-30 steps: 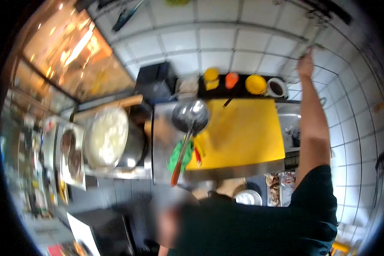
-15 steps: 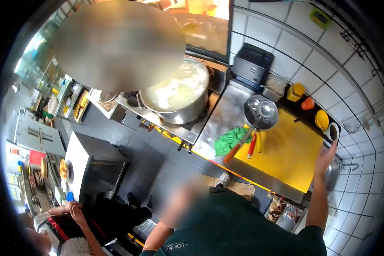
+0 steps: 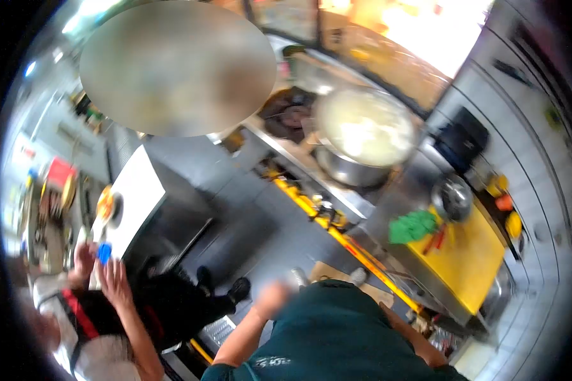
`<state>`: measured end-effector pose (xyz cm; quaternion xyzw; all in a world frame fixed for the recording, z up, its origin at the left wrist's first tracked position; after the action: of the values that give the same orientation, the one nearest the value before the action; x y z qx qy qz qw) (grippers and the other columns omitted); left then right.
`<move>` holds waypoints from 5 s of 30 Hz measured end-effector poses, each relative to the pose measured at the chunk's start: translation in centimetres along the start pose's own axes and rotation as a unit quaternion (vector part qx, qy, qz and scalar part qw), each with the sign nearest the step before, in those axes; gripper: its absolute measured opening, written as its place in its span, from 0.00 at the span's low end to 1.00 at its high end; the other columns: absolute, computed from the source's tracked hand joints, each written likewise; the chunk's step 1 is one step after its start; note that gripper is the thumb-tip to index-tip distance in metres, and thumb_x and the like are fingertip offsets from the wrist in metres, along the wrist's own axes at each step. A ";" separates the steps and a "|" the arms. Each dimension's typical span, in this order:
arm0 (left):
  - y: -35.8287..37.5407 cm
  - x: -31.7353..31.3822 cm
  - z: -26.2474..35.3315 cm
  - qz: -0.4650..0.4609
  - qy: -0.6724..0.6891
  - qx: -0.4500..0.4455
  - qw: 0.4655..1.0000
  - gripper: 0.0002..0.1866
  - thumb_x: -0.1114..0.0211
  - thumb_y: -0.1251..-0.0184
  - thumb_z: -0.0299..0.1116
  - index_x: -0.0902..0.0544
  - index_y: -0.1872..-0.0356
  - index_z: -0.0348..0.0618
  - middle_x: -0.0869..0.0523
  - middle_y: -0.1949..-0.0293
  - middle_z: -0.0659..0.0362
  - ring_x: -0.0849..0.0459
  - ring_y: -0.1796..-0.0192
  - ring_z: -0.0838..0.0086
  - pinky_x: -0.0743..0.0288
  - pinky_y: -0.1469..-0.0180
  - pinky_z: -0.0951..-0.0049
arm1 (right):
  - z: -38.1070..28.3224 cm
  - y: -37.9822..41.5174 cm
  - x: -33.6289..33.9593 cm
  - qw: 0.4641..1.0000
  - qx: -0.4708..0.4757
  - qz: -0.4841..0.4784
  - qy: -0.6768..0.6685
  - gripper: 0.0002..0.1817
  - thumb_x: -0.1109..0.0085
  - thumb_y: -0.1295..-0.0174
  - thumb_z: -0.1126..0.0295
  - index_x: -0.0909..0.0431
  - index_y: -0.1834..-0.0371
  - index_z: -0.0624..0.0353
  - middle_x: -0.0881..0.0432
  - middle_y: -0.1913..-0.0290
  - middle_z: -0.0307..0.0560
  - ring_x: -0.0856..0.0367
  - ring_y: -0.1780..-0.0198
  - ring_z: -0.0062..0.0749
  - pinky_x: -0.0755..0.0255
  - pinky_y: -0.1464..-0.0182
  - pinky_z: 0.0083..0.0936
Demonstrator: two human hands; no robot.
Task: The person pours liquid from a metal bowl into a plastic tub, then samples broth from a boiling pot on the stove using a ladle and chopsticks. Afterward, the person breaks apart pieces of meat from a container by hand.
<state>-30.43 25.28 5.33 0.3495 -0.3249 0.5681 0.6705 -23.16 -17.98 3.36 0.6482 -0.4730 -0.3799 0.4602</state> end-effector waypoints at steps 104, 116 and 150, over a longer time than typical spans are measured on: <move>-4.8 76.3 -126.3 0.124 0.175 0.777 0.592 0.26 0.36 0.40 0.53 0.14 0.65 0.33 0.13 0.61 0.39 0.13 0.55 0.49 0.20 0.48 0.55 | -104.8 -42.2 -167.7 0.494 0.345 -0.188 0.776 0.38 0.41 0.37 0.46 0.31 0.32 0.65 0.29 0.34 0.66 0.30 0.32 0.55 0.36 0.30 0.38; -6.5 105.3 -159.2 0.289 0.065 0.609 0.736 0.25 0.34 0.38 0.44 0.22 0.51 0.28 0.16 0.56 0.36 0.16 0.50 0.47 0.21 0.48 0.54 | -110.1 -37.0 -198.3 0.451 0.541 -0.215 0.676 0.31 0.37 0.37 0.56 0.28 0.35 0.62 0.30 0.32 0.62 0.32 0.31 0.54 0.35 0.31 0.40; -10.3 135.3 -209.5 0.354 0.252 0.612 0.661 0.22 0.39 0.41 0.28 0.27 0.44 0.33 0.14 0.59 0.42 0.14 0.66 0.55 0.19 0.64 0.59 | -138.3 -52.0 -261.0 0.487 0.617 -0.225 0.575 0.29 0.39 0.35 0.61 0.30 0.35 0.66 0.21 0.46 0.66 0.21 0.45 0.56 0.27 0.43 0.43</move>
<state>7.22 272.03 2.85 0.3834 0.1782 0.8995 0.1100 49.95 272.86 8.34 0.9248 -0.0542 0.3763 0.0107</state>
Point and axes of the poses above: each hand's wrist, its own y-axis away from the middle knuckle, its own x-axis out of the back of the hand, z = x × y, the point moved 3 cm from there along -y, towards the middle knuckle
